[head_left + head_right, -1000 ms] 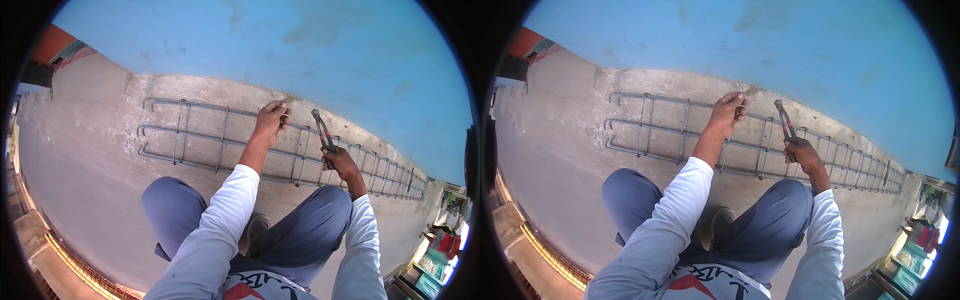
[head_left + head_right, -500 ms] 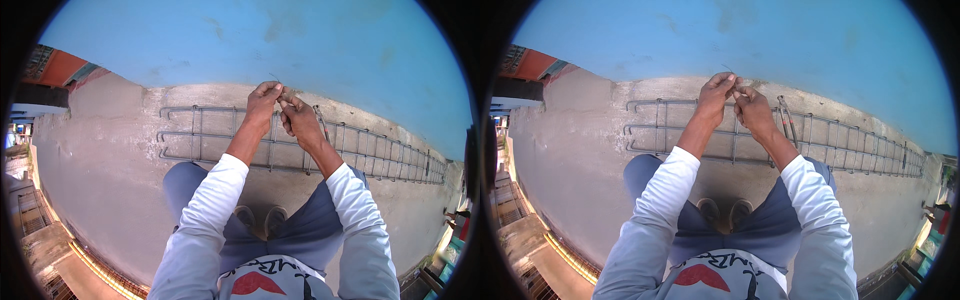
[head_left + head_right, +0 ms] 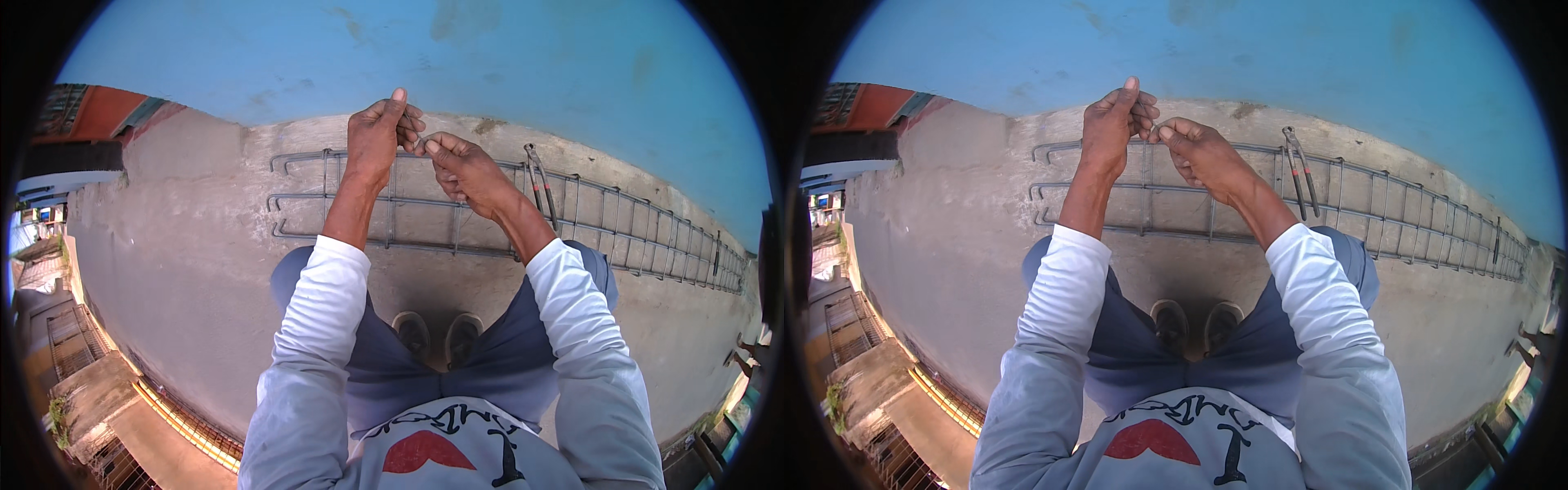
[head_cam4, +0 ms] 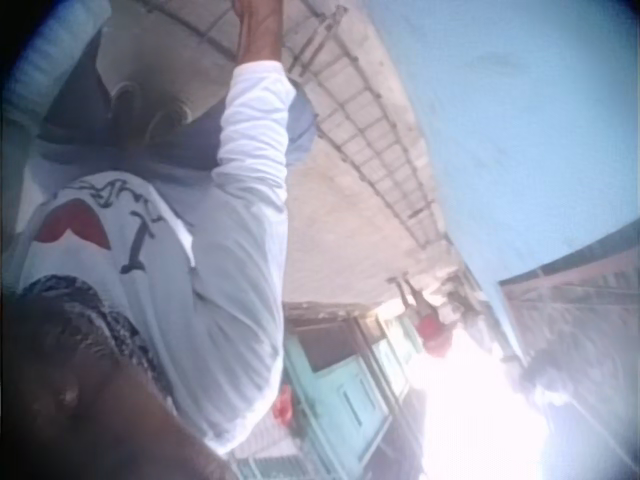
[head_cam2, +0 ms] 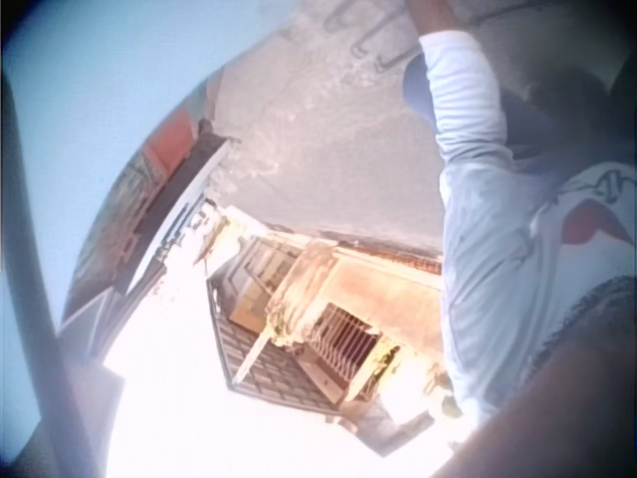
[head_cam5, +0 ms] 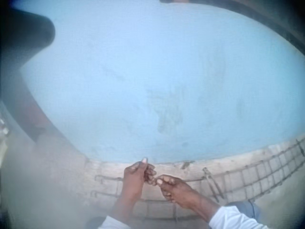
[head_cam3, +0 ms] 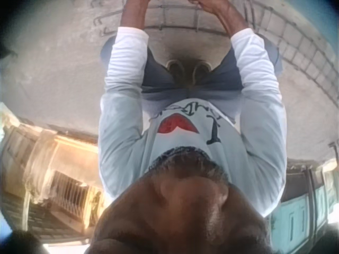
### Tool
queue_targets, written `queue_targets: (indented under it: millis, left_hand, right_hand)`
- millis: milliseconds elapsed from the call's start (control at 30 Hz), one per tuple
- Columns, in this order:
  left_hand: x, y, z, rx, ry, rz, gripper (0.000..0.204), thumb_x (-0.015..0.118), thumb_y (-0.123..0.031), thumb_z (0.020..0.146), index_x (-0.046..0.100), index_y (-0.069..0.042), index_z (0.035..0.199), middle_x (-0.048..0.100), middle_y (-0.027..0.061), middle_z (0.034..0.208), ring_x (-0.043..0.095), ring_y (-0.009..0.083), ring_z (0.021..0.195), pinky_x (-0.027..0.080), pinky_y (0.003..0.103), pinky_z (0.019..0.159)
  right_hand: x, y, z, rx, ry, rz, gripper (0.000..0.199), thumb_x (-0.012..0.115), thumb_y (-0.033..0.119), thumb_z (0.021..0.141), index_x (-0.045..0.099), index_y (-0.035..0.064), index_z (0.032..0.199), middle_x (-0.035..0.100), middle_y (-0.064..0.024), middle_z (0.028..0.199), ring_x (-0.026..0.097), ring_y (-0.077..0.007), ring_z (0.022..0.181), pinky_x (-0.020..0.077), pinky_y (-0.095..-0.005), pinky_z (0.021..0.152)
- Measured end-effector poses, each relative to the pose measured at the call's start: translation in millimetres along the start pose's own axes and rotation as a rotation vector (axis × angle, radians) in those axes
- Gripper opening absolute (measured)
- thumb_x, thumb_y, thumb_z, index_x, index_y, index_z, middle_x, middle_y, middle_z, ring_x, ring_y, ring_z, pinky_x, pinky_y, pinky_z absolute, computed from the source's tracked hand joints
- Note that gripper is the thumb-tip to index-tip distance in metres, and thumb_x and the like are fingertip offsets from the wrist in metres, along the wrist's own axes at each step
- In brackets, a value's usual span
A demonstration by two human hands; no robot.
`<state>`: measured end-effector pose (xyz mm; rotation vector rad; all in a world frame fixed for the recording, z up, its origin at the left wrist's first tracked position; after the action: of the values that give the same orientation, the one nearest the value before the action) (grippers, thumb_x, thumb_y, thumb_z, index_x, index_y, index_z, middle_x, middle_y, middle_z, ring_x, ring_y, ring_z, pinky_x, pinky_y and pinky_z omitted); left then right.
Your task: The person sits on a concrete surface and uses pliers to twist wire ties around the intersections of a metal mesh grid. They work sequentially along the length of the mesh, securing the structure.
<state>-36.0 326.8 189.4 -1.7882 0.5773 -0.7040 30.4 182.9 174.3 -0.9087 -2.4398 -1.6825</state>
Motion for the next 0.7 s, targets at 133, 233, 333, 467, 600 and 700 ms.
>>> queue_targets:
  millis: [133, 233, 333, 467, 600, 700]
  left_hand:
    - [12.4, -15.4, 6.5, 0.015, -0.039, 0.095, 0.040, 0.067, -0.037, 0.099, 0.067, 0.001, 0.085, 0.060, 0.0048, 0.066, 0.052, 0.0114, 0.055, 0.041, 0.027, 0.050]
    - [-24.7, -14.3, 7.7, 0.056, -0.157, 0.218, 0.044, 0.066, -0.043, 0.098, 0.065, -0.001, 0.084, 0.056, 0.0028, 0.064, 0.047, 0.0097, 0.051, 0.037, 0.025, 0.048]
    - [-34.6, -3.3, 12.4, 0.079, -0.184, 0.249, 0.041, 0.066, -0.042, 0.099, 0.065, -0.003, 0.084, 0.057, 0.0027, 0.065, 0.047, 0.0082, 0.052, 0.037, 0.024, 0.048]
    - [-11.7, 5.3, 11.0, 0.107, -0.193, 0.322, 0.041, 0.067, -0.042, 0.098, 0.065, -0.003, 0.084, 0.058, 0.0034, 0.065, 0.048, 0.0087, 0.054, 0.037, 0.024, 0.049]
    - [-20.7, 5.1, 15.7, 0.047, -0.217, 0.223, 0.041, 0.066, -0.042, 0.099, 0.064, -0.002, 0.089, 0.055, 0.0016, 0.070, 0.048, 0.0091, 0.060, 0.038, 0.024, 0.055]
    - [-21.9, 8.2, 19.0, 0.044, -0.180, 0.140, 0.040, 0.065, -0.042, 0.099, 0.063, -0.002, 0.092, 0.054, 0.0008, 0.071, 0.048, 0.0087, 0.062, 0.038, 0.024, 0.057]
  right_hand:
    - [-14.0, 12.4, 17.1, -0.399, -0.037, -0.450, 0.032, 0.054, 0.032, 0.105, 0.070, 0.0042, 0.103, 0.070, -0.0071, 0.089, 0.064, -0.0183, 0.081, 0.0503, -0.0353, 0.074]
    - [11.7, 15.9, 19.4, -0.487, -0.118, -0.642, 0.026, 0.061, 0.030, 0.099, 0.068, 0.0052, 0.095, 0.069, -0.0174, 0.088, 0.066, -0.0350, 0.086, 0.0499, -0.0452, 0.081]
    - [14.9, 15.6, 18.3, -0.494, -0.242, -0.926, 0.013, 0.060, 0.015, 0.092, 0.068, 0.0049, 0.091, 0.069, -0.0196, 0.085, 0.069, -0.0376, 0.087, 0.0508, -0.0495, 0.077]
    - [11.6, -4.5, 19.8, -0.564, -0.427, -0.892, 0.012, 0.059, 0.009, 0.088, 0.064, -0.0007, 0.094, 0.069, -0.0211, 0.084, 0.068, -0.0402, 0.084, 0.0510, -0.0503, 0.075]
    - [17.8, 0.7, 4.8, -0.630, -0.474, -0.652, 0.011, 0.058, 0.001, 0.086, 0.056, -0.0001, 0.096, 0.067, -0.0229, 0.082, 0.066, -0.0439, 0.082, 0.0480, -0.0524, 0.068]
    - [16.8, 5.1, 0.4, -0.684, -0.493, -0.654, 0.007, 0.059, 0.001, 0.086, 0.055, 0.0002, 0.092, 0.065, -0.0233, 0.078, 0.065, -0.0454, 0.081, 0.0465, -0.0523, 0.067]
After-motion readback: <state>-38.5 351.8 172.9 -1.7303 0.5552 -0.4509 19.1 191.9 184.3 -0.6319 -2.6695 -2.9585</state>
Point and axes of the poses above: each hand's wrist, its own z-axis towards the middle knuckle, its own x-axis out of the palm, y = z × x, the point moved 5 cm from there along z, towards the middle knuckle
